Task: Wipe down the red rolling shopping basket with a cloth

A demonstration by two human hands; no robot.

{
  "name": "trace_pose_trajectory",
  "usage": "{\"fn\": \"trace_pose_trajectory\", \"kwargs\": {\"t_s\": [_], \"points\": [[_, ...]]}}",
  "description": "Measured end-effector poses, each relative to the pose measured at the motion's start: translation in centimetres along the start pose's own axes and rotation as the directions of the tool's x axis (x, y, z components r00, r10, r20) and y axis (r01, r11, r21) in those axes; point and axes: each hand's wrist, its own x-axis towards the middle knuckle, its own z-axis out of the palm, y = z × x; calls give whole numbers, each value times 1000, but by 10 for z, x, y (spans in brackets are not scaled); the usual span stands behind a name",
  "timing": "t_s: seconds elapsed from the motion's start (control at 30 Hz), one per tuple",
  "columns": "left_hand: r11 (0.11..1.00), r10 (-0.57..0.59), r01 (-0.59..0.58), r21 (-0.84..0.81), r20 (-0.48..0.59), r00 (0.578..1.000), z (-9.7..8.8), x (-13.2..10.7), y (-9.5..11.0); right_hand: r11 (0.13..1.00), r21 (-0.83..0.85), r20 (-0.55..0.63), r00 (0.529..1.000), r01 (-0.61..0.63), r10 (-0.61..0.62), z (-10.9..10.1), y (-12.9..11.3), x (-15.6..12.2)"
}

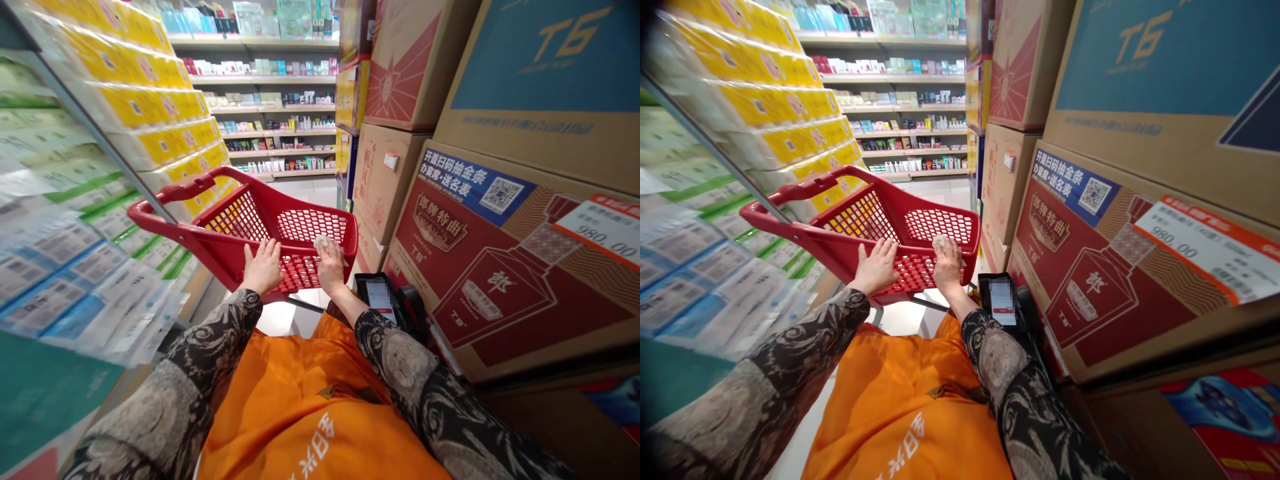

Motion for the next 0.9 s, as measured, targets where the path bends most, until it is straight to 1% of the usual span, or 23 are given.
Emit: {"fn": "trace_pose_trajectory", "kwargs": {"t_s": [0.07, 0.17, 0.27, 0.33, 0.4, 0.5, 0.57, 0.63, 0.7, 0.73, 0.83, 0.9], "points": [[999, -38, 39, 10, -21, 999, 3, -3, -5, 1000, 13, 2, 1000, -27, 27, 3, -4, 1], [997, -78, 78, 19, -12, 997, 5, -7, -9, 1000, 10, 12, 1000, -25, 25, 10, -11, 2], [993, -114, 114, 28, -4, 993, 4, -8, -12, 1000, -14, 21, 1000, 22, -22, 14, -16, 2], [994, -104, 104, 39, -4, 995, 3, -9, -16, 998, -24, 25, 998, 65, -65, 14, -16, 3], [996, -83, 83, 44, -3, 997, 3, -11, -25, 994, -20, 36, 993, 111, -110, 12, -13, 4], [988, -149, 150, 42, -21, 989, 3, -17, -42, 987, 12, 57, 985, 161, -162, 8, -4, 7], [979, -197, 198, 43, -30, 980, 4, -21, -50, 988, 40, 49, 988, 147, -149, 7, 0, 10], [979, -199, 200, 45, -31, 980, 5, -24, -54, 994, 63, 21, 995, 94, -96, 9, -1, 12], [981, -192, 193, 37, -30, 981, 5, -26, -53, 995, 76, 3, 998, 58, -58, 14, -11, 14], [981, -191, 192, 31, -27, 981, 4, -27, -52, 995, 79, 6, 998, 64, -64, 17, -18, 14], [985, -172, 172, 17, 1, 985, 0, -27, -48, 982, 87, 49, 984, 167, -172, 27, -43, 16], [987, -158, 158, 7, 24, 987, -4, -27, -48, 968, 93, 78, 967, 234, -241, 31, -54, 18]]}}
